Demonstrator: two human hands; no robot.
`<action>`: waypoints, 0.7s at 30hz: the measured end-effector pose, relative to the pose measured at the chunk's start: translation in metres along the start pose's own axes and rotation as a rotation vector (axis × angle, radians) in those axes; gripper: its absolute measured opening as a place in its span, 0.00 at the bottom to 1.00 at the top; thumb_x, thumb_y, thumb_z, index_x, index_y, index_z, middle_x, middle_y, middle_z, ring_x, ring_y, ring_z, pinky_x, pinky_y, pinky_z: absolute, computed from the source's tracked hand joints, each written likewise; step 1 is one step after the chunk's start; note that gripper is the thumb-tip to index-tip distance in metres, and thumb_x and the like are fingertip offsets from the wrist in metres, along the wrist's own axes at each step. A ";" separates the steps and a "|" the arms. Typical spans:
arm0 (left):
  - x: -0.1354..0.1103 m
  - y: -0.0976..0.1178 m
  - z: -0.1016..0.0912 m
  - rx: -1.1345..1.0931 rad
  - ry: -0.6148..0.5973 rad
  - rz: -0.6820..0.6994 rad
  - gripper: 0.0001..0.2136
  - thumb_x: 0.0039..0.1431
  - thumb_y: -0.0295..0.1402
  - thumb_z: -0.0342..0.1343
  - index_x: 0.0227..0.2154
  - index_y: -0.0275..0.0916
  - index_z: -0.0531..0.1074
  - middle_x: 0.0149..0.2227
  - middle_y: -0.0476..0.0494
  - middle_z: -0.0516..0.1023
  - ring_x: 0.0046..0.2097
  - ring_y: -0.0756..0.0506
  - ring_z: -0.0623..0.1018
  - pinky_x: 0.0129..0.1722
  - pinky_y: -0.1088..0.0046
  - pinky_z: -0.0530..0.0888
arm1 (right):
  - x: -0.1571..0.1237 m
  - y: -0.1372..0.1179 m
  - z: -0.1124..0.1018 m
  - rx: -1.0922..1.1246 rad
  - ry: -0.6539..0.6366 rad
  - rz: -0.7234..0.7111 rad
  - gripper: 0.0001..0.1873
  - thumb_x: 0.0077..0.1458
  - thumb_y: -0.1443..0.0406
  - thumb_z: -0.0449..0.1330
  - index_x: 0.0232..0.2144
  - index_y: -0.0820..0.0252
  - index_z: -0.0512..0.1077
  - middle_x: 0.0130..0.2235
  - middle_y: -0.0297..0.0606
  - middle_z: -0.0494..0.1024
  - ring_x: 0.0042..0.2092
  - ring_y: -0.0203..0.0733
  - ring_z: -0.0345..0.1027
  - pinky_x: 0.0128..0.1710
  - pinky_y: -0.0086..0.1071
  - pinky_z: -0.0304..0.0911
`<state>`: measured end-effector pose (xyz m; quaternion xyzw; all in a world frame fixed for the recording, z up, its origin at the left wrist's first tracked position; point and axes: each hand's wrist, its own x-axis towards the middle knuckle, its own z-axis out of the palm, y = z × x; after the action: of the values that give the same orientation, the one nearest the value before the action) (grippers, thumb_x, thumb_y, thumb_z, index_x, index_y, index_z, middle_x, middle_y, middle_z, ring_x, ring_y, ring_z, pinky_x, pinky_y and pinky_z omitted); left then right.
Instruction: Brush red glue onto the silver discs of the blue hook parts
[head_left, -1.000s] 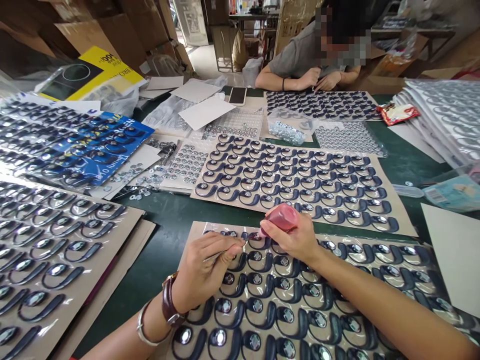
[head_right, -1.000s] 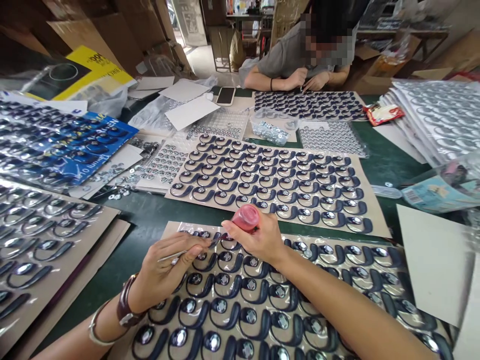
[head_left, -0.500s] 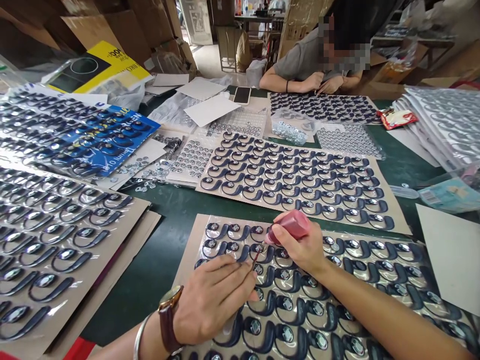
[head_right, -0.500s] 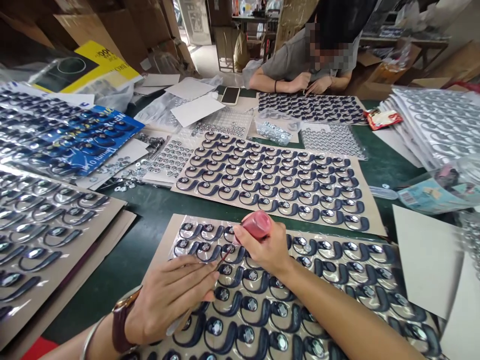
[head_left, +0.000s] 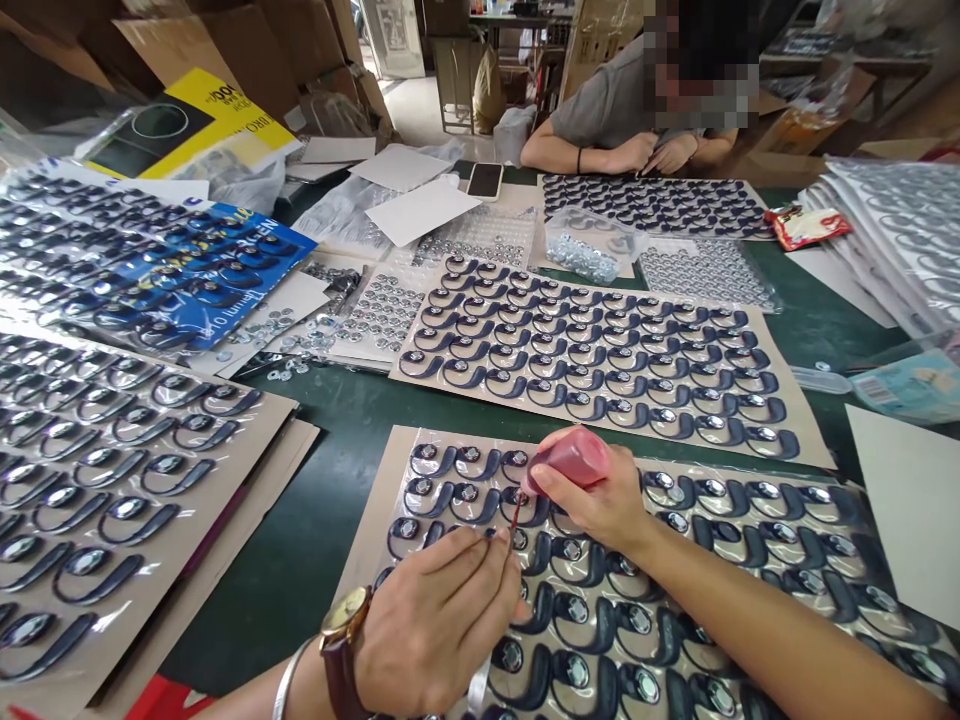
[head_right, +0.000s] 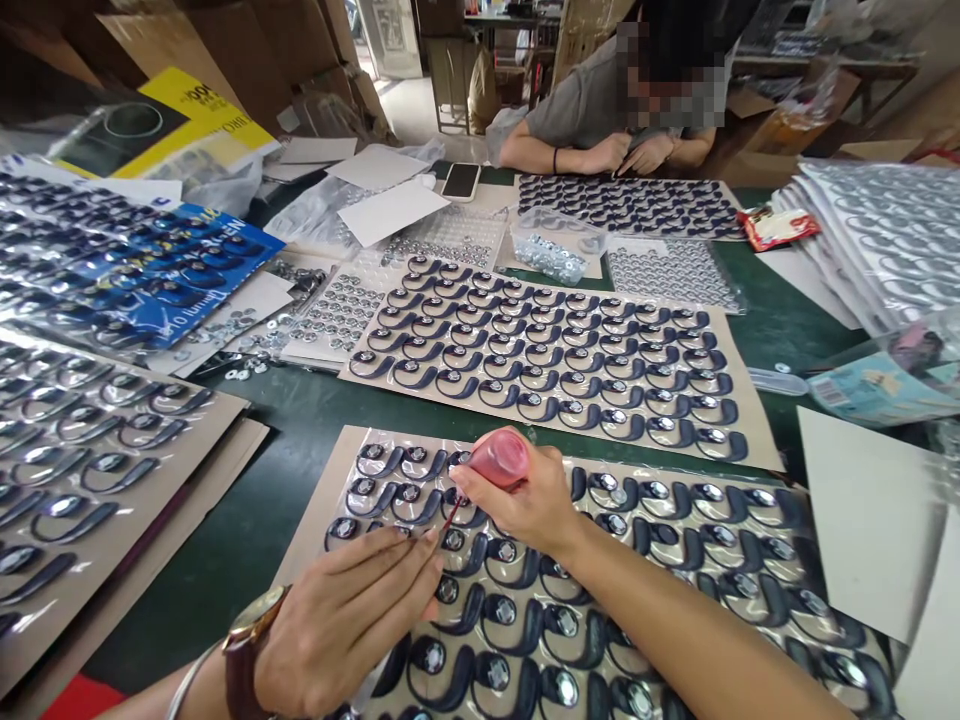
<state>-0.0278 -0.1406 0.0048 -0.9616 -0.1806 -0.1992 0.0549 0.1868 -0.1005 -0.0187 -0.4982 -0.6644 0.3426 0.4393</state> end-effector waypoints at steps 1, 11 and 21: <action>-0.001 0.000 0.001 -0.001 -0.006 -0.003 0.14 0.56 0.31 0.56 0.44 0.28 0.70 0.43 0.36 0.76 0.46 0.40 0.76 0.46 0.63 0.75 | 0.000 0.000 0.000 -0.022 0.013 -0.005 0.08 0.49 0.62 0.61 0.33 0.57 0.69 0.25 0.30 0.77 0.26 0.35 0.71 0.30 0.28 0.66; 0.002 -0.001 -0.001 -0.030 0.016 -0.021 0.13 0.56 0.29 0.56 0.43 0.27 0.70 0.43 0.35 0.76 0.45 0.40 0.76 0.45 0.64 0.76 | 0.001 -0.001 -0.001 -0.118 0.089 0.025 0.08 0.50 0.60 0.60 0.30 0.58 0.70 0.24 0.32 0.75 0.24 0.36 0.69 0.29 0.29 0.65; 0.002 -0.003 -0.001 -0.029 0.023 -0.027 0.12 0.57 0.29 0.55 0.43 0.29 0.71 0.44 0.36 0.76 0.46 0.41 0.76 0.45 0.64 0.76 | 0.000 0.001 -0.003 -0.134 0.158 0.002 0.07 0.50 0.61 0.60 0.29 0.59 0.69 0.22 0.32 0.74 0.23 0.35 0.67 0.26 0.28 0.63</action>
<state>-0.0275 -0.1374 0.0064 -0.9574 -0.1898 -0.2137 0.0403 0.1904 -0.0998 -0.0186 -0.5527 -0.6486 0.2575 0.4556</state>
